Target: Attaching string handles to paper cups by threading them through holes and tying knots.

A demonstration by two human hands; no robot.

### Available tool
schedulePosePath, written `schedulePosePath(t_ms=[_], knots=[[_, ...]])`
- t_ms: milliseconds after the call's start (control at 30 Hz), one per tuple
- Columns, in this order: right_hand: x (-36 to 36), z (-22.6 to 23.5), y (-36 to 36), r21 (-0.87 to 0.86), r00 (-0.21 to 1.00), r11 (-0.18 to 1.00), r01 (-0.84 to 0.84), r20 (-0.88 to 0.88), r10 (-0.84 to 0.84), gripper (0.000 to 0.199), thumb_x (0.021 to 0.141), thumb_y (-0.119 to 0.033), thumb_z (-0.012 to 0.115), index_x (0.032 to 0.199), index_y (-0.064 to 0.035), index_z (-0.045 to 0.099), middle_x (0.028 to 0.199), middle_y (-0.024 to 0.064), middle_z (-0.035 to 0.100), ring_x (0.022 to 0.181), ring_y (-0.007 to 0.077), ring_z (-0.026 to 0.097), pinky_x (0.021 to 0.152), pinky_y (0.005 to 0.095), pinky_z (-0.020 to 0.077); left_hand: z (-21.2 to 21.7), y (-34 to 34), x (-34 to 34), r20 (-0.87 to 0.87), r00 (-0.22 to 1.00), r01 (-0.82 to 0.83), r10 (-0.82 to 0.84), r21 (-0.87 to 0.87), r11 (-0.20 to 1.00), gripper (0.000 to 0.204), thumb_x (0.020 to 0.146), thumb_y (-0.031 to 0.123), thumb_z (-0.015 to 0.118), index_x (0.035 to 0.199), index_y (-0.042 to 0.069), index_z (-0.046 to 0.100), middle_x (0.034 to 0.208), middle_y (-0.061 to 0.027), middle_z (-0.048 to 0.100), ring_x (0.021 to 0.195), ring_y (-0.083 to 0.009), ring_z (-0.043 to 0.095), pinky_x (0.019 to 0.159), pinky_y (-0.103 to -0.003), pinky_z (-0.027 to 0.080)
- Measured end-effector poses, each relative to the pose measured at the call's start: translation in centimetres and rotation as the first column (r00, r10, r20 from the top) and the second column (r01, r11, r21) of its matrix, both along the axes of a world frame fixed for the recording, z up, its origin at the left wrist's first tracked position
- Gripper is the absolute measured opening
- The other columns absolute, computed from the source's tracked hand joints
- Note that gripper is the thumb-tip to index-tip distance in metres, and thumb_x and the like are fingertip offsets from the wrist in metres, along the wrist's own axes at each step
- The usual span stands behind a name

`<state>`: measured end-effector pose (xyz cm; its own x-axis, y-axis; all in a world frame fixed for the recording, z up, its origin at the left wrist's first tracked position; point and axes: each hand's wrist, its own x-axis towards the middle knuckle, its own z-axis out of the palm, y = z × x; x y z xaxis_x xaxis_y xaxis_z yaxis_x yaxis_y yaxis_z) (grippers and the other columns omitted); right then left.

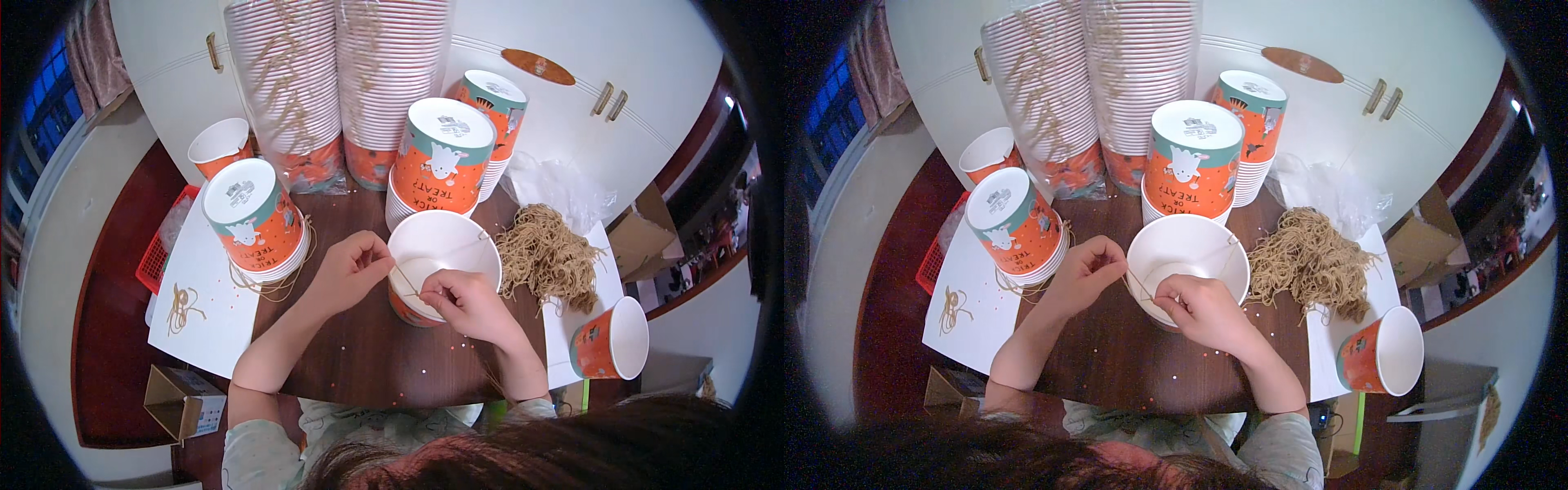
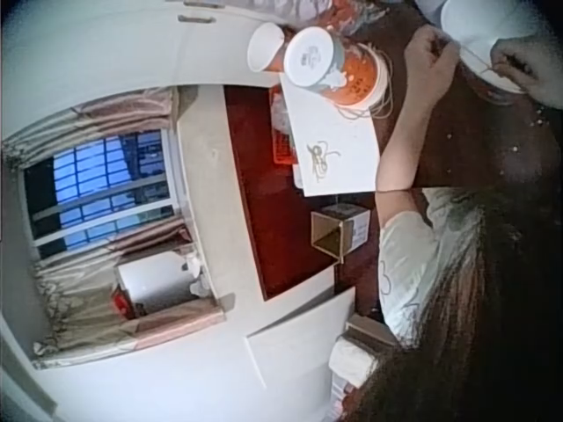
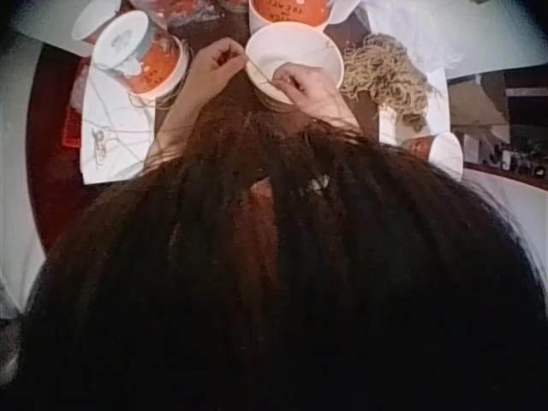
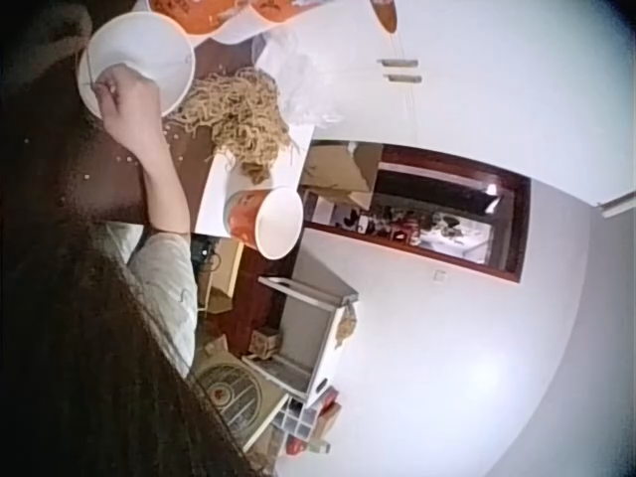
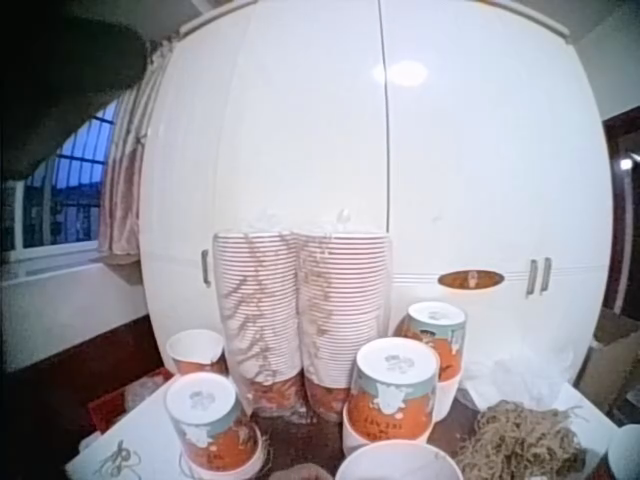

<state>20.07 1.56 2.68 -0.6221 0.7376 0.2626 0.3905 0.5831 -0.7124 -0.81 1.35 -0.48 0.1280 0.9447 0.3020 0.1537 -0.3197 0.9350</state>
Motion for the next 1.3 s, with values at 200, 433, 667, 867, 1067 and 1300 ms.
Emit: schedulePosePath(t_ms=[200, 433, 667, 867, 1067, 1300], knots=[[0.1, -0.7, 0.2, 0.110, 0.999, 0.993, -0.029, -0.015, 0.031, 0.004, 0.074, -0.004, 0.061, 0.077, -0.0024, 0.058, 0.060, 0.0080, 0.055, 0.050, 0.0153, 0.054, 0.048, 0.0261, 0.0419, 0.6, 0.2, 0.1, -0.256, 0.950, -0.109, 0.181, 0.272, 0.956, 0.009, 0.073, 0.008, 0.061, 0.075, 0.003, 0.054, 0.071, -0.0039, 0.050, 0.061, -0.0138, 0.047, 0.052, -0.025, 0.037], [0.3, -0.8, 0.5, 0.097, 0.990, 0.986, -0.137, -0.011, 0.139, 0.005, 0.074, -0.003, 0.061, 0.078, -0.0029, 0.059, 0.060, 0.0081, 0.055, 0.051, 0.0156, 0.054, 0.048, 0.0262, 0.0417, 0.4, 0.0, 0.4, -0.328, 0.916, -0.112, 0.231, 0.343, 0.933, 0.009, 0.071, 0.007, 0.061, 0.073, 0.004, 0.053, 0.076, -0.0070, 0.051, 0.072, -0.0222, 0.049, 0.059, -0.031, 0.039], [1.3, -0.2, 0.6, -0.176, 0.994, 0.984, -0.034, -0.105, 0.016, 0.004, 0.078, -0.006, 0.059, 0.080, -0.0032, 0.058, 0.059, 0.0020, 0.053, 0.051, 0.0051, 0.046, 0.048, 0.0214, 0.0367, 2.3, 0.0, -1.8, -0.414, 0.909, 0.136, -0.051, 0.180, 0.974, 0.013, 0.070, 0.011, 0.064, 0.081, 0.005, 0.058, 0.082, -0.0061, 0.056, 0.079, -0.0228, 0.051, 0.066, -0.031, 0.041], [1.0, -0.6, 0.5, -0.129, 0.955, 0.982, -0.139, -0.281, 0.098, 0.004, 0.080, -0.004, 0.058, 0.084, -0.0020, 0.055, 0.061, -0.0026, 0.050, 0.052, 0.0024, 0.041, 0.046, 0.0190, 0.0339, 3.0, -1.2, -0.3, -0.363, 0.931, 0.170, -0.019, 0.387, 0.906, 0.029, 0.067, 0.014, 0.068, 0.094, 0.008, 0.061, 0.090, -0.0041, 0.060, 0.085, -0.0212, 0.052, 0.073, -0.029, 0.042], [0.8, -0.3, 0.2, -0.150, 0.963, 0.976, -0.158, -0.241, 0.119, 0.005, 0.081, -0.004, 0.058, 0.085, -0.0016, 0.055, 0.062, -0.0009, 0.051, 0.054, 0.0031, 0.045, 0.048, 0.0198, 0.0361, 2.7, -2.2, 1.4, -0.424, 0.905, 0.225, -0.016, 0.447, 0.866, 0.019, 0.067, 0.010, 0.069, 0.084, 0.009, 0.060, 0.085, -0.0030, 0.058, 0.082, -0.0207, 0.052, 0.070, -0.031, 0.044], [0.4, 0.3, -0.5, -0.231, 0.971, 0.962, -0.143, -0.219, 0.092, 0.004, 0.081, -0.003, 0.057, 0.085, -0.0011, 0.056, 0.071, 0.0003, 0.056, 0.064, 0.0044, 0.049, 0.057, 0.0194, 0.0399, 2.7, -2.3, 1.4, -0.459, 0.886, 0.208, 0.063, 0.515, 0.832, 0.016, 0.065, 0.009, 0.069, 0.079, 0.009, 0.059, 0.081, -0.0019, 0.056, 0.078, -0.0211, 0.051, 0.066, -0.031, 0.045]])
